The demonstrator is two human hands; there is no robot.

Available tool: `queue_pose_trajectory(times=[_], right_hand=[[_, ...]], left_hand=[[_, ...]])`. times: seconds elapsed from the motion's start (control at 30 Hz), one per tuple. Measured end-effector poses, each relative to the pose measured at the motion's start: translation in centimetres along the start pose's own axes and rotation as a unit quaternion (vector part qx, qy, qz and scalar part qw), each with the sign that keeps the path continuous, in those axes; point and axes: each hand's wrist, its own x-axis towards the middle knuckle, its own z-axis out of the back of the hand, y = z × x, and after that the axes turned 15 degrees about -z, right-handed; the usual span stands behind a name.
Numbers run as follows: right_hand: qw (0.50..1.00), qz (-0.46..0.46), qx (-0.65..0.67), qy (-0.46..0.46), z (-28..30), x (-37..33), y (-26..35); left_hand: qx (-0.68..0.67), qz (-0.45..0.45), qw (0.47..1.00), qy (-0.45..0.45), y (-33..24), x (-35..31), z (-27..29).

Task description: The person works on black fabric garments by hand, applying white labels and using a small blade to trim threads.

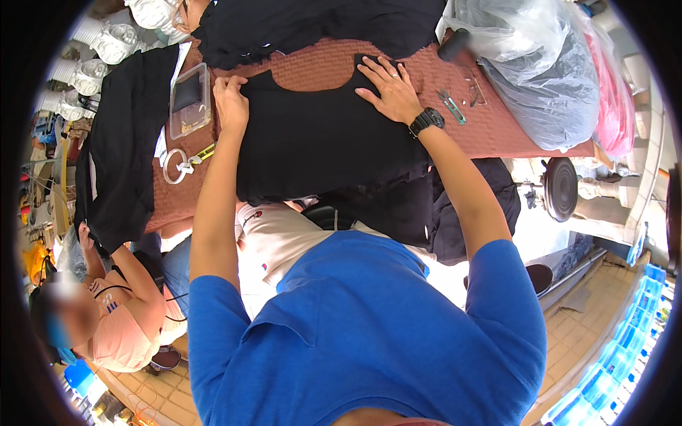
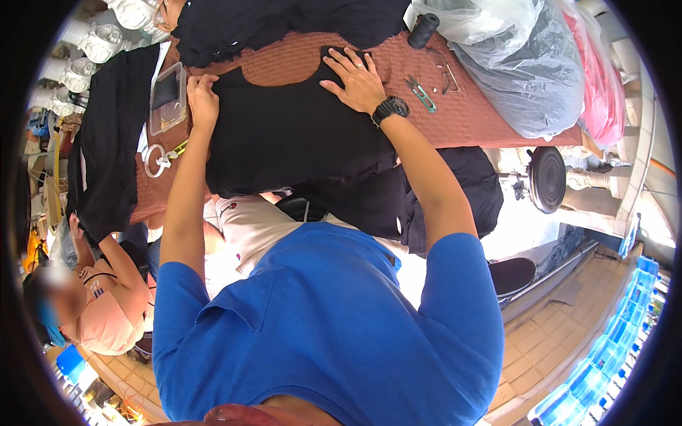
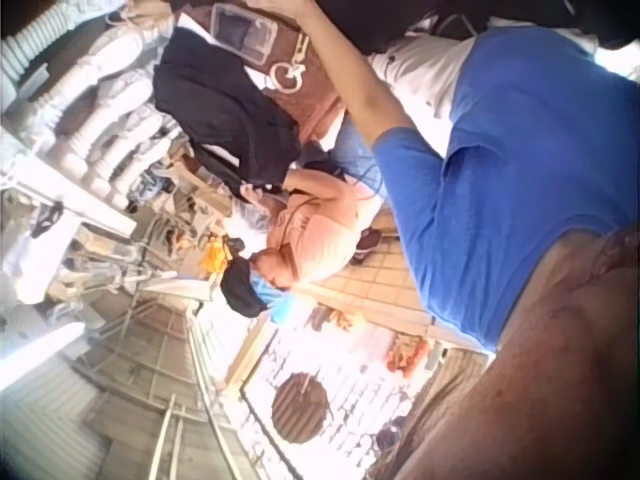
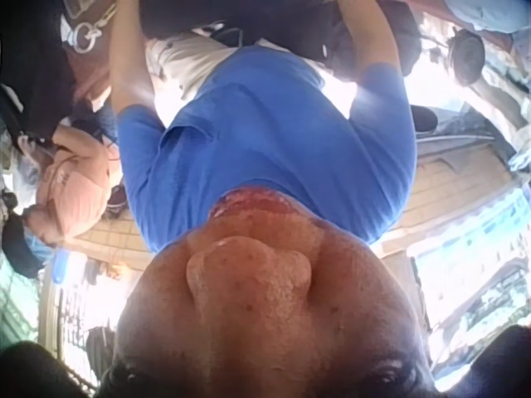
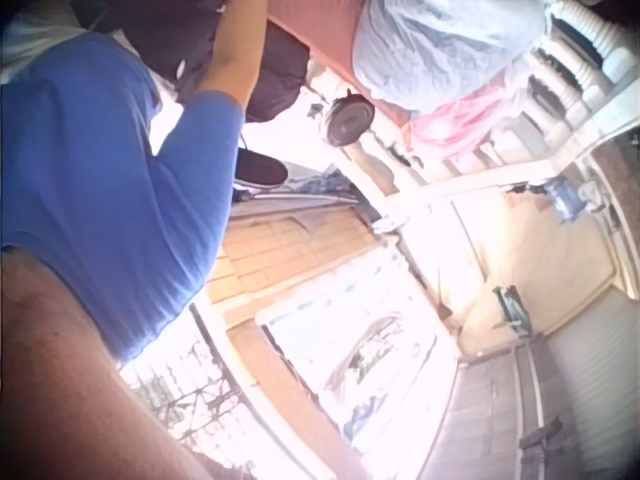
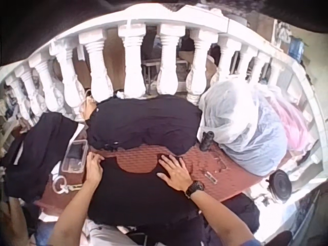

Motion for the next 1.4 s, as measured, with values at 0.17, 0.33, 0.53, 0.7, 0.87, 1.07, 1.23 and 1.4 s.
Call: queue_pose_trajectory(times=[0.17,0.33,0.53,0.7,0.87,1.07,1.23,1.4], right_hand=[[1.000,0.001,-0.017,0.010,-0.4,1.4,-0.2],[1.000,0.016,-0.018,-0.003,-0.7,1.6,-0.2],[0.999,0.005,-0.042,0.004,-0.3,1.5,-0.3],[0.998,-0.029,0.052,0.036,0.1,2.0,0.0],[0.977,-0.078,0.186,0.071,0.7,3.5,-1.6],[0.949,-0.149,-0.149,-0.235,5.6,8.2,-1.2],[0.919,-0.305,-0.240,-0.069,4.4,12.7,-7.2],[0.929,-0.262,-0.237,-0.110,7.1,12.6,-6.2]], left_hand=[[0.012,0.009,0.999,0.032,1.1,-0.3,-0.5],[0.012,-0.039,0.999,0.025,1.7,-0.6,-0.8],[0.009,-0.079,0.996,-0.051,-6.5,2.8,0.1],[-0.346,-0.120,0.929,0.057,-17.5,3.0,-2.7],[-0.217,-0.144,0.954,0.147,-20.9,2.2,-7.5],[-0.110,-0.154,0.967,0.169,-20.6,1.6,-8.7],[-0.111,-0.163,0.965,0.171,-20.9,2.3,-9.3],[-0.153,-0.118,0.954,0.229,-20.4,4.3,-8.9]])
